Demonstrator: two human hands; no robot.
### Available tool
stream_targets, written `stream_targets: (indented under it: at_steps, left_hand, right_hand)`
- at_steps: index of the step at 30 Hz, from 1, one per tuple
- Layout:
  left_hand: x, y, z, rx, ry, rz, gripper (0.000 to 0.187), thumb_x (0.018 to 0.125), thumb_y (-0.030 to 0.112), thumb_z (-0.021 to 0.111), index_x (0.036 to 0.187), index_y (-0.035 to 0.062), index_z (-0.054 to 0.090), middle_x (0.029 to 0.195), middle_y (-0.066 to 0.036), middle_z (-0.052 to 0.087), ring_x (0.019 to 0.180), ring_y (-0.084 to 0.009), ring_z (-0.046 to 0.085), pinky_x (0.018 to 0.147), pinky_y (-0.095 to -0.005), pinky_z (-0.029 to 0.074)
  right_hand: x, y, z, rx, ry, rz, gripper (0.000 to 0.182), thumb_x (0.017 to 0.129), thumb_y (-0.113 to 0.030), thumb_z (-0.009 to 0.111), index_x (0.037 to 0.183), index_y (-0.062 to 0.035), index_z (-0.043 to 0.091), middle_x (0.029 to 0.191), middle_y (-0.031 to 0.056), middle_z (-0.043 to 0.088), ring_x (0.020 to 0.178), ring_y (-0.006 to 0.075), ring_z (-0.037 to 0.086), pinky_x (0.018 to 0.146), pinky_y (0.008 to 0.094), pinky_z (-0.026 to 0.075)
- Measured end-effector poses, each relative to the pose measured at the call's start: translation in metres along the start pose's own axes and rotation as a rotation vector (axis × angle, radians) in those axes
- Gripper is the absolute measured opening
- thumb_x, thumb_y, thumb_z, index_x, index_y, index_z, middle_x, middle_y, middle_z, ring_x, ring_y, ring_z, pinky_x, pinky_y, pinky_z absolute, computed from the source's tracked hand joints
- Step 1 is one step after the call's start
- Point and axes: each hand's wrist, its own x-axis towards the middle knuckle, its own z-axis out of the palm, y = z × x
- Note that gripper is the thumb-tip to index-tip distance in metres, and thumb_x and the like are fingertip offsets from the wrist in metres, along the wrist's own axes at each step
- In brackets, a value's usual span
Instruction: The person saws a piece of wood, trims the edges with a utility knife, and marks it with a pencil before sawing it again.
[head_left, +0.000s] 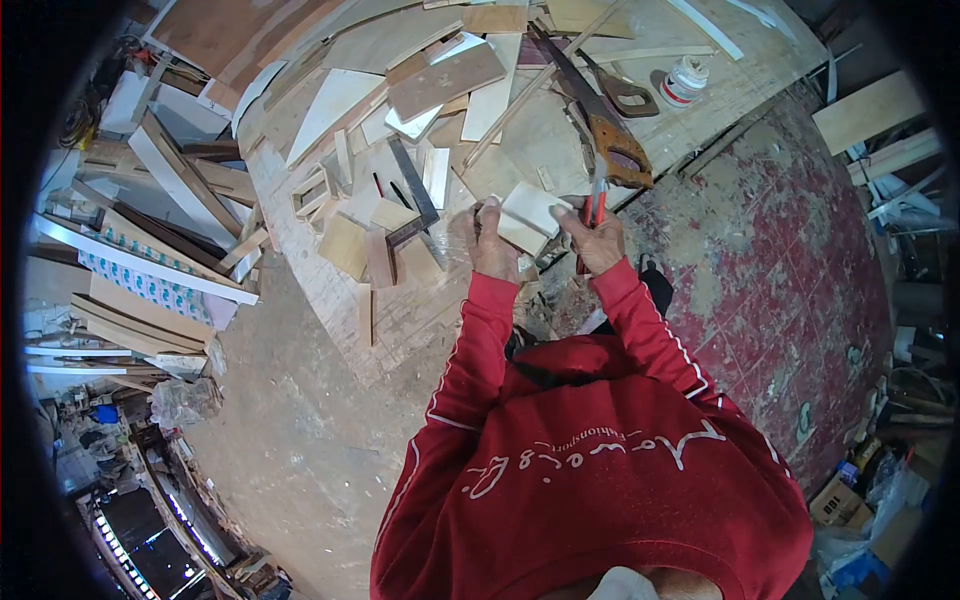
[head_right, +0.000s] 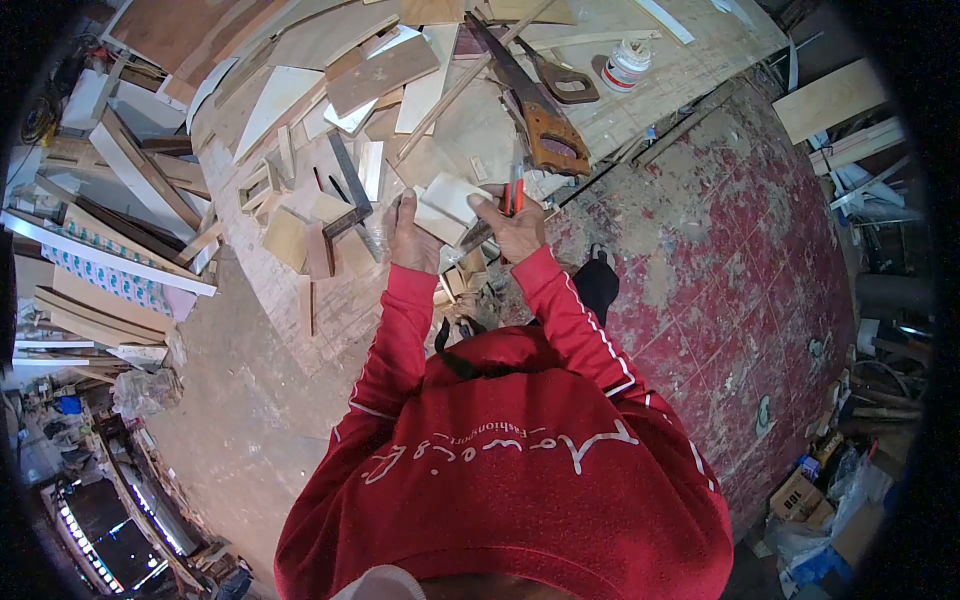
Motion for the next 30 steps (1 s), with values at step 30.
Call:
stream_targets:
  at_steps: [30]
  left_hand:
    - [-0.027,-0.003,0.036,0.021,0.093,0.139,0.026,0.090,0.015,0.060,0.112,0.0019,0.054,0.105,-0.009,0.060,0.091,-0.0231,0.063,0.077,-0.0361,0.054]
  right_hand:
    - [-0.016,-0.005,0.016,-0.197,0.102,-0.459,0.036,0.073,-0.004,0.072,0.107,0.0008,0.060,0.094,0.0043,0.054,0.082,0.0131,0.053,0.073,0.0239,0.043]
